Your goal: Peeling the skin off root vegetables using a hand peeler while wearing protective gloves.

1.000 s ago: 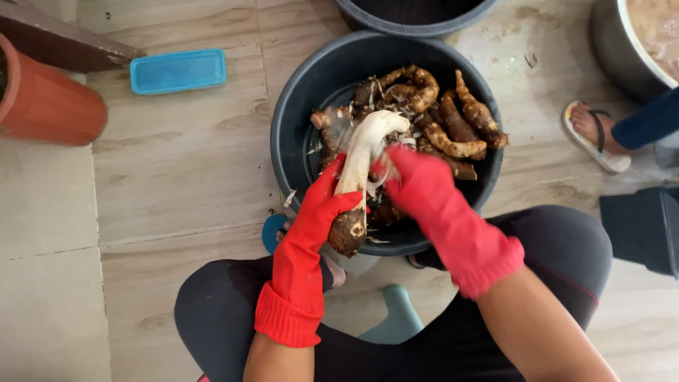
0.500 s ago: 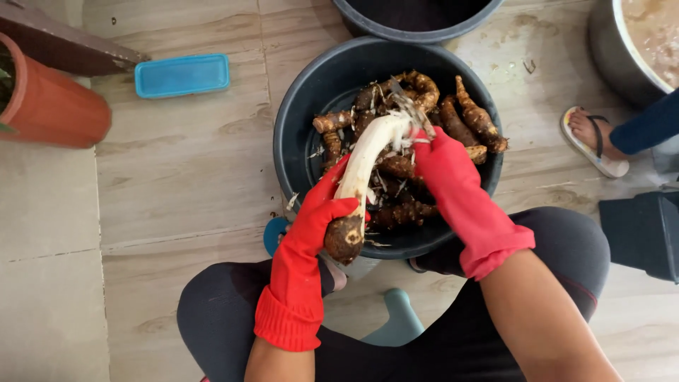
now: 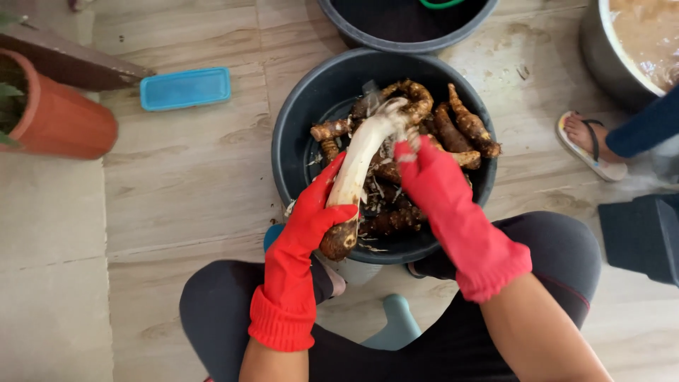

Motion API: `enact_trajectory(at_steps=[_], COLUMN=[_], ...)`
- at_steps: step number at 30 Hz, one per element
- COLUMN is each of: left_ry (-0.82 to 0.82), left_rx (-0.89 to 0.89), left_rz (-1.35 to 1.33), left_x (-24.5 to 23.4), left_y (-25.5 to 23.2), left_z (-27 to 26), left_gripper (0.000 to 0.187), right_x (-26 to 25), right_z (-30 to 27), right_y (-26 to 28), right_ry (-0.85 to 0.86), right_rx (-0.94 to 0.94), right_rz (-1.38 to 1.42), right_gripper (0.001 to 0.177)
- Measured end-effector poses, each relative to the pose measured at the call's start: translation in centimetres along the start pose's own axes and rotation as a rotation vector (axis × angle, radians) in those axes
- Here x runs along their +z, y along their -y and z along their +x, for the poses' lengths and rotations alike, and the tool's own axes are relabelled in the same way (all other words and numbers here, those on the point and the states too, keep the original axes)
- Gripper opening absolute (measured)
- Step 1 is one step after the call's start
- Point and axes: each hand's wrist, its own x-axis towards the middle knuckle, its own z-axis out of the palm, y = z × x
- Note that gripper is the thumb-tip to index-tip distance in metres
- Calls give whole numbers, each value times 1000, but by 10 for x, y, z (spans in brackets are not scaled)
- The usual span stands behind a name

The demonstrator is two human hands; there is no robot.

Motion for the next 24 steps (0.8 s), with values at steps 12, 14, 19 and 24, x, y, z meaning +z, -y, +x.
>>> enact_trajectory(at_steps=[12, 14, 19, 24], left_ry=[122, 155, 163, 49], left_rx=[-131, -157, -174, -126], left_rz=[-31, -61, -173, -143], left_x=[1, 10, 9, 1], left_y=[-42, -54, -79, -106], left_z=[-4, -3, -1, -10], left_gripper=[83, 82, 72, 57], right_x=[-36, -15, 26, 27], right_z=[10, 22, 54, 54], right_y=[-4, -30, -94, -85], right_ry=[186, 183, 248, 360], right_rx=[461, 456, 353, 127], right_rz=[357, 740, 1186, 1247], right_gripper=[40, 41, 44, 36])
